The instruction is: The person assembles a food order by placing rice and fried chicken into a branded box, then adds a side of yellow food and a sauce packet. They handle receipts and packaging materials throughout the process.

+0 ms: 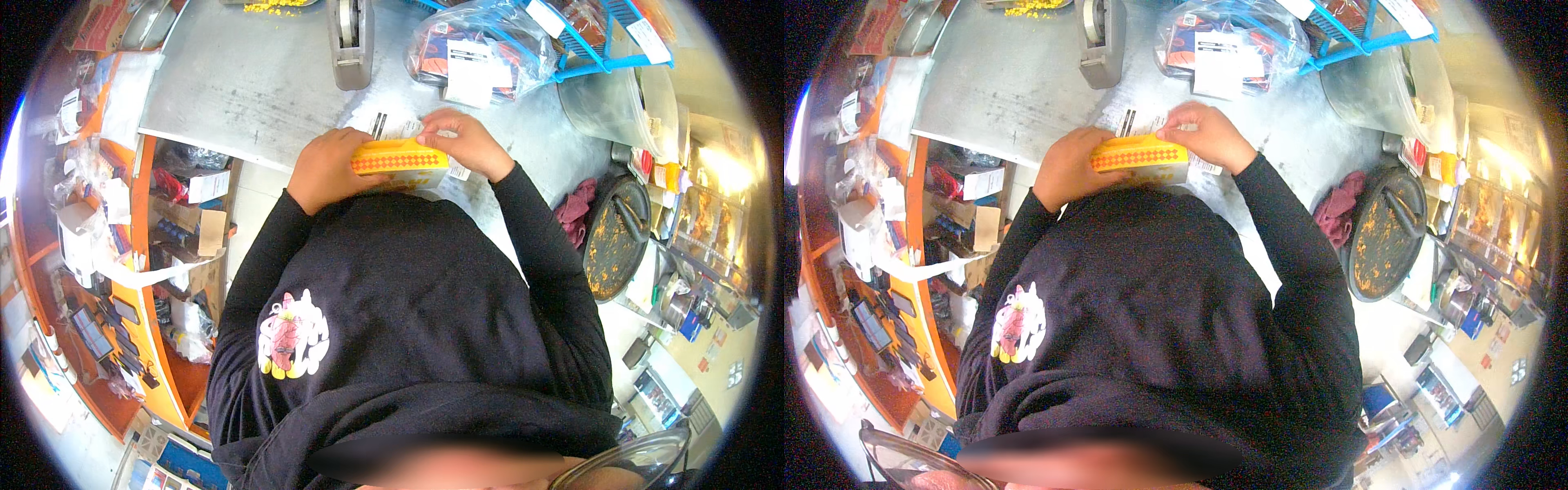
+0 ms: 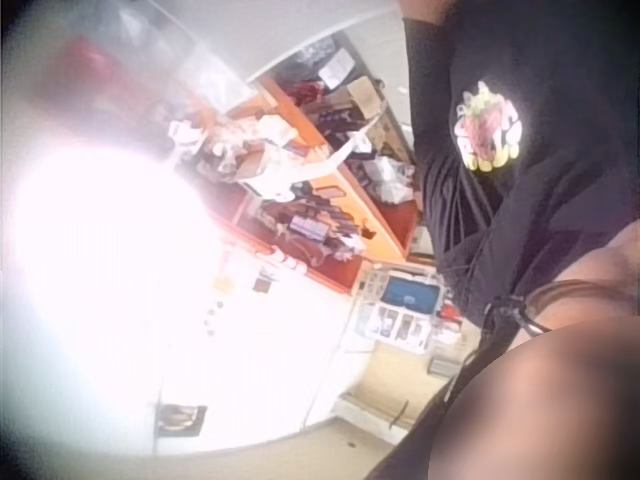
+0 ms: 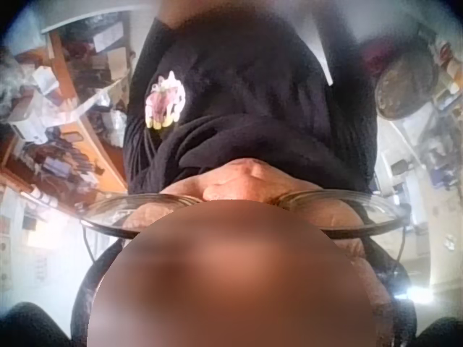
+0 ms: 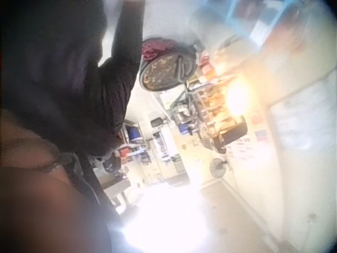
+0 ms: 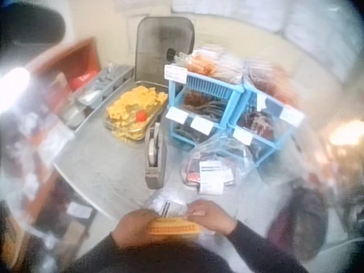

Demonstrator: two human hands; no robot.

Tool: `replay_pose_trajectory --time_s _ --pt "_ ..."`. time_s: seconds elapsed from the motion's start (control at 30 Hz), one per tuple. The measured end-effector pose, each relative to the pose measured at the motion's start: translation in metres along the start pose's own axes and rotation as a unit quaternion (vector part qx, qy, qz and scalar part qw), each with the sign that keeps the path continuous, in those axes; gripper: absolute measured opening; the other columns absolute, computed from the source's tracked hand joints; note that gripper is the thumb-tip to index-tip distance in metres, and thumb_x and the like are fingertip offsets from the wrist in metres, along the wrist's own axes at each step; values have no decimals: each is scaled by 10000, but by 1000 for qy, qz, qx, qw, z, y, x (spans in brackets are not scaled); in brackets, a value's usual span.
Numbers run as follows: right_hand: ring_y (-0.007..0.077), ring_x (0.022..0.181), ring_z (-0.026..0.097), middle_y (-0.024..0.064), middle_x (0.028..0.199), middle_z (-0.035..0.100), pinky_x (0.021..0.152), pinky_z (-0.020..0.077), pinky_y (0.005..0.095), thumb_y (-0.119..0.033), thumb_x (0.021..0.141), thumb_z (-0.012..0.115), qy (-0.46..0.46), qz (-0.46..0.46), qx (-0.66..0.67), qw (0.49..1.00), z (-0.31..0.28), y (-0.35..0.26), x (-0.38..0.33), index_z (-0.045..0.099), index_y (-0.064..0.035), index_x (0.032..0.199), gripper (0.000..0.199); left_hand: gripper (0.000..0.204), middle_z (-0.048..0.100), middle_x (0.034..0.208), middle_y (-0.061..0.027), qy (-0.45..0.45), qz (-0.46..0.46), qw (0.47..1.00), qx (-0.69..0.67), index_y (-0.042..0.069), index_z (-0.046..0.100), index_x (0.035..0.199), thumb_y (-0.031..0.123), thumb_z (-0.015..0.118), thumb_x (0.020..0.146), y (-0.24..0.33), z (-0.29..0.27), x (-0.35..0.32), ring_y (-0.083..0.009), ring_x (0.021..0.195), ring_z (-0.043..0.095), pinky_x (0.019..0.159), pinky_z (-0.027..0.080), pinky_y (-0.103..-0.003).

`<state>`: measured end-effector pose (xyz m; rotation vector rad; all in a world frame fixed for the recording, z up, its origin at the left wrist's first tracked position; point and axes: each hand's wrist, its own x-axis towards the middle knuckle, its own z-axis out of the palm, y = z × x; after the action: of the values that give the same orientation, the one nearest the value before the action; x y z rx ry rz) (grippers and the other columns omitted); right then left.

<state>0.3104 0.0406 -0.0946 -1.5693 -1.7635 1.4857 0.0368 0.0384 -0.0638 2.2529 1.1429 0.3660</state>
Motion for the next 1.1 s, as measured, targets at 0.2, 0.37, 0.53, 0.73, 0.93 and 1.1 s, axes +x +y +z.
replay_pose_trajectory --time_s 0.2,0.37,0.53,0.73,0.93,1.1 --pt "178 1060 592 74 1170 618 913 481 338 -258 662 890 -53 -229 -45 971 -9 1 -15 514 -53 1309 776 519 654 975 -150 15 15 1000 0 55 650 1044 414 801 700 -5 4 -2 -341 924 625 806 505 -409" --pt "124 940 603 53 1031 631 829 492 272 -221 696 876 -8 -108 126 986 12 5 -7 538 -54 1162 599 565 664 1020 -144 -1 -17 1000 2 73 654 1096 449 795 699 -17 1 12 -334 957 625 839 502 -411" --pt "130 851 631 74 981 658 778 505 268 -230 783 810 55 8 123 991 16 29 22 588 -3 1117 460 729 580 1242 -166 214 17 972 93 89 557 1288 468 785 709 -22 -4 6 -363 1118 554 943 448 -428" --pt "158 809 647 101 916 698 739 511 289 -366 788 790 63 71 -17 995 5 53 42 656 38 1078 516 559 537 1273 -189 239 -73 968 -7 68 516 1315 243 730 829 -36 -15 -62 -360 1192 510 1011 415 -419" --pt "275 1103 573 177 1190 627 967 428 374 -366 780 783 34 66 -91 993 -13 40 46 649 -12 1180 551 532 530 1269 -212 357 -215 909 -23 34 512 1306 268 702 868 -87 -23 -163 -374 1191 505 1024 404 -420" --pt "218 982 623 90 984 685 917 458 332 -222 900 673 239 -78 -264 931 9 -29 29 687 -33 1044 239 558 543 1249 -241 569 -377 729 61 -34 504 1284 233 722 846 -201 -54 -290 -373 1152 525 1001 413 -434"
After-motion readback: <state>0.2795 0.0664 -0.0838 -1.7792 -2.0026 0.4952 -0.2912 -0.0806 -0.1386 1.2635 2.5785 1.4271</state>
